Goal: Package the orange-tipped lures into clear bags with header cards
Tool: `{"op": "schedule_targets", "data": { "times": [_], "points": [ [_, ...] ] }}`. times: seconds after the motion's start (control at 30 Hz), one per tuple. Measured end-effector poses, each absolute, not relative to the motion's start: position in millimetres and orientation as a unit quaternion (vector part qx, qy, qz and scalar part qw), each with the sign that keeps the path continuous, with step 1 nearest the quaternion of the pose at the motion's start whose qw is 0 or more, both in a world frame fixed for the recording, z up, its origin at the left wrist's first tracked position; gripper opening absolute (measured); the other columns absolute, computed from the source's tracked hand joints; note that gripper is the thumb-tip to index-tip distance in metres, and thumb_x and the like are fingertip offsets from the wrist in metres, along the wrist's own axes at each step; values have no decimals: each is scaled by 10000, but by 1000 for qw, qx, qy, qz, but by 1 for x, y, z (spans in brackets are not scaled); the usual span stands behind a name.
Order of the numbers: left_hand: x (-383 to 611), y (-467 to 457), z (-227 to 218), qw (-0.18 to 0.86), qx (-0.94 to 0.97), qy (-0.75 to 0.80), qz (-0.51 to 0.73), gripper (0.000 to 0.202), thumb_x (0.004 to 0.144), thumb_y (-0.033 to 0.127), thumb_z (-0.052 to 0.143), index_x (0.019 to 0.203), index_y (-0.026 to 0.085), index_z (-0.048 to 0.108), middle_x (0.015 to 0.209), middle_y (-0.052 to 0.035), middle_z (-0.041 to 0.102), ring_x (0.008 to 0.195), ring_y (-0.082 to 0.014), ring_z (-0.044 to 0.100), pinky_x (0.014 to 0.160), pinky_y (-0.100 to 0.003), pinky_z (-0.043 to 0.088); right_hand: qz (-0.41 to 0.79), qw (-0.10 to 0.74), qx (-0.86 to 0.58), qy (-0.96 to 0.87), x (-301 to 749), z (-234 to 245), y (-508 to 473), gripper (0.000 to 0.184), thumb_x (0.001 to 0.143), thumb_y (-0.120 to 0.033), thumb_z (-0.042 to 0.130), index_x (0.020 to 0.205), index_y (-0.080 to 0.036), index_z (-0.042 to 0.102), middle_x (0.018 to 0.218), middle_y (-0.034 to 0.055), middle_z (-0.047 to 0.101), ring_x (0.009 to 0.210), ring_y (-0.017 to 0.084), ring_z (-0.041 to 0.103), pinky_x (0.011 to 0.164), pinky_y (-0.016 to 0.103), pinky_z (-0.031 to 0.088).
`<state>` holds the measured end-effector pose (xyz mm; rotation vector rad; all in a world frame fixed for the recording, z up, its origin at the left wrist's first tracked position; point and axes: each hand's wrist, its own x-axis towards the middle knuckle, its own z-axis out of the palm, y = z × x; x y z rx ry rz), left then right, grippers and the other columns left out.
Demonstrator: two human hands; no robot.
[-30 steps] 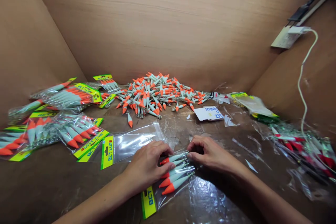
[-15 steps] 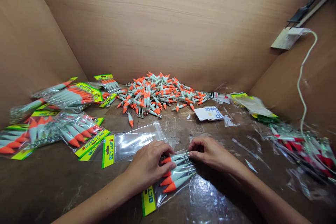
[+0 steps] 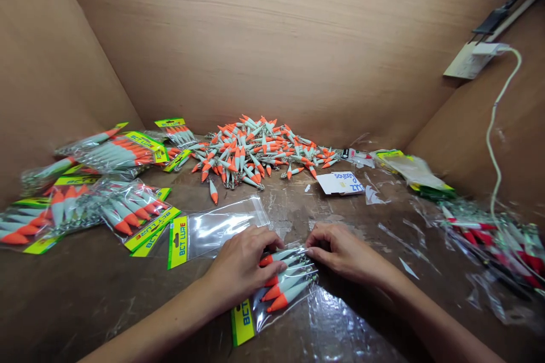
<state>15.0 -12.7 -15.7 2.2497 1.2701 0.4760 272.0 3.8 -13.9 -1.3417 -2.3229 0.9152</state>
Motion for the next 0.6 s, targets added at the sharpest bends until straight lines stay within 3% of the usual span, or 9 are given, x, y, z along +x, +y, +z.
{"op": "schedule_targets", "data": {
  "times": [0.27,0.47,0.6],
  "points": [
    [16,-13,-15,258,827,464,184,172,822,316,711,979,253,676,917,7,685,883,-207,598,747,-306,400,359,161,-434,-810,273,-15,6,202,934,-225,556,977,-228,753,951,20,720,868,169,653,786,252,443],
    [16,-14,-16,259,821,467,201,210,808,338,727,993,252,675,945,-5,691,885,-211,614,755,-308,413,342,162,-499,-780,277,-11,9,349,949,-452,548,814,-182,723,786,24,695,711,167,614,628,247,406],
    [14,-13,-20,274,814,460,226,243,826,361,709,1041,256,670,930,-12,695,869,-207,628,748,-301,426,399,148,-481,-766,274,-13,3,302,898,-469,620,848,-192,730,765,7,695,680,150,593,583,226,384]
  ]
}}
